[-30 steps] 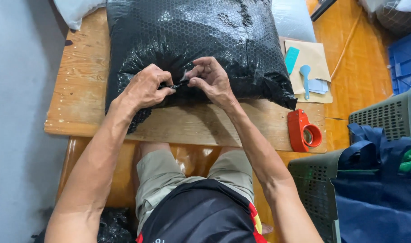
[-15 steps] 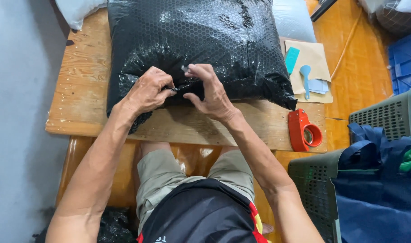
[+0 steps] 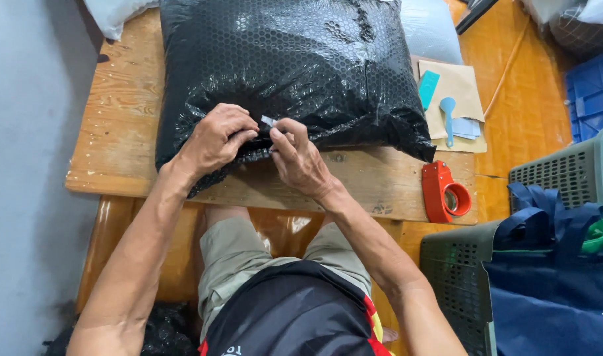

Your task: The person seals a large black bubble mailer on a wooden table. They fold the edges of the mailer and apply clear adhesive tape to secure the seams using a red tape dispenser.

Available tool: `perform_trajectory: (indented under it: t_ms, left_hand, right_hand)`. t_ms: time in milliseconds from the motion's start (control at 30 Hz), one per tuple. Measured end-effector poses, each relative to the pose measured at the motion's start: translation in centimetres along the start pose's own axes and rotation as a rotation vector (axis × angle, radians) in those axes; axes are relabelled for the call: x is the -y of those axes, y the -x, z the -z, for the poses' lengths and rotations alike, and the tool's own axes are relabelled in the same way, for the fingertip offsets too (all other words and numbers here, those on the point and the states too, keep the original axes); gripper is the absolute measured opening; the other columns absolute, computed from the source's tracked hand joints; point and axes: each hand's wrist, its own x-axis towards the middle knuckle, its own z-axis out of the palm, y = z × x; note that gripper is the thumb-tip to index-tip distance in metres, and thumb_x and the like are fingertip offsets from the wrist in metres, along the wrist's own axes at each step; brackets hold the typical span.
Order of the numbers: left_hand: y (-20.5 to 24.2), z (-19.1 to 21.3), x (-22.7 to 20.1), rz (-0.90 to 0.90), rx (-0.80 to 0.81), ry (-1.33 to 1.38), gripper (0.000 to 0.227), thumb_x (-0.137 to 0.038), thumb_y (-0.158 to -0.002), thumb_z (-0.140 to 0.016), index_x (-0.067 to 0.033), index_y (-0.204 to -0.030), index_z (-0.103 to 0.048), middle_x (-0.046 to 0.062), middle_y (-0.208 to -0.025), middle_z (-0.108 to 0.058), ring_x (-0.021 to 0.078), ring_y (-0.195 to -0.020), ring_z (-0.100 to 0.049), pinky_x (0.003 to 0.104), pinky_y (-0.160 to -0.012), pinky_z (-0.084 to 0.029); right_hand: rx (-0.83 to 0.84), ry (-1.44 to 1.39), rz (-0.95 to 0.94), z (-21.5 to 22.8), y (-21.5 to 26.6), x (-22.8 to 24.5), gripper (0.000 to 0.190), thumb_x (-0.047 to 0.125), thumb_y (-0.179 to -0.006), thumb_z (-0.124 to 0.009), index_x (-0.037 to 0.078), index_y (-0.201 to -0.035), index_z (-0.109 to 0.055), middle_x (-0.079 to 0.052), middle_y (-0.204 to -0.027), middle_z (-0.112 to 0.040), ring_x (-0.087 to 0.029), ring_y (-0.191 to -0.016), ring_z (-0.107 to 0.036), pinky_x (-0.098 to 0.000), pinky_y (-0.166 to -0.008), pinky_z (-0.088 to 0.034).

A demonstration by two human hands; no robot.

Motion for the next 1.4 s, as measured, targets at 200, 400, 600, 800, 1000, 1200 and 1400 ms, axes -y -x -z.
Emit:
perform_trajectory:
  t_ms: [200,400,600,800,1000,1200,1400]
  left_hand:
    - [1.6,-1.9,-1.8,-0.224,-0.021,-0.510,0.013,-0.020,-0.102,-0.063,-0.0221,-0.090,-0.066,-0.005,-0.090,-0.062,0.0147,-0.083,-0.060,0.029,-0.074,-0.051]
    - [3.1,-4.9,1.4,-0.158,0.137,-0.559,0.009,-0.013,-0.097,-0.055,-0.0192,-0.091,-0.059,-0.001,-0.083,-0.061,0.0203,-0.077,-0.066,0.034,-0.061,-0.054]
    - [-2.0,-0.2,-4.8,0.456,0.669,-0.165,0.042,-0.038,-0.103,-0.039,-0.0043,-0.096,-0.063,0.029,-0.088,-0.071,0.0519,-0.094,-0.068,0.059,-0.079,-0.053]
    - [-2.2,-2.1,-2.5,0.560,0.692,-0.078,0.055,-0.049,-0.106,-0.027,-0.0058,-0.103,-0.062,0.029,-0.100,-0.071,0.0523,-0.106,-0.065,0.061,-0.089,-0.049]
    - [-1.6,-0.3,-4.7,0.589,0.656,0.038,0.069,-0.055,-0.108,-0.019,-0.0062,-0.127,-0.063,0.033,-0.121,-0.067,0.0542,-0.119,-0.059,0.063,-0.104,-0.043]
    - [-1.2,2.3,-5.5,0.695,0.497,0.220,0.079,-0.069,-0.102,-0.021,-0.0109,-0.136,-0.062,0.028,-0.131,-0.063,0.0523,-0.127,-0.053,0.063,-0.110,-0.039]
    - [2.8,-1.6,-0.4,0.413,0.184,-0.002,0.049,-0.029,-0.083,-0.080,-0.0030,-0.122,-0.064,0.028,-0.100,-0.071,0.0495,-0.099,-0.067,0.057,-0.079,-0.054]
  right_hand:
    - [-0.159,-0.020,-0.027,-0.3,3.1,1.3,0.067,-0.001,-0.092,-0.065,0.018,-0.149,-0.036,-0.022,-0.125,-0.056,-0.030,-0.079,-0.074,-0.0436,-0.079,-0.065]
    - [-0.165,-0.010,-0.060,0.0,2.8,2.6,0.070,-0.002,-0.090,-0.068,0.017,-0.148,-0.035,-0.021,-0.121,-0.058,-0.027,-0.074,-0.074,-0.0427,-0.077,-0.065]
    - [-0.181,-0.034,-0.049,-0.1,2.4,2.7,0.066,-0.001,-0.092,-0.064,0.017,-0.149,-0.035,-0.021,-0.119,-0.057,-0.028,-0.073,-0.073,-0.0446,-0.072,-0.066]
    - [-0.186,-0.020,-0.038,0.1,2.6,3.1,0.065,-0.002,-0.091,-0.066,0.016,-0.146,-0.038,-0.020,-0.116,-0.059,-0.029,-0.073,-0.073,-0.0443,-0.071,-0.066]
    - [-0.193,0.020,0.012,0.2,1.4,2.1,0.057,0.004,-0.095,-0.063,0.017,-0.145,-0.039,-0.021,-0.118,-0.058,-0.030,-0.073,-0.073,-0.0408,-0.065,-0.064]
    - [-0.196,0.003,0.115,-0.8,-3.2,-2.5,0.044,0.015,-0.102,-0.057,0.017,-0.144,-0.043,-0.020,-0.121,-0.058,-0.031,-0.075,-0.074,-0.0412,-0.067,-0.064]
    - [-0.195,0.034,0.132,-2.2,-4.1,-5.6,0.058,0.026,-0.103,-0.060,0.022,-0.156,-0.036,-0.021,-0.132,-0.054,-0.024,-0.074,-0.073,-0.0417,-0.086,-0.063]
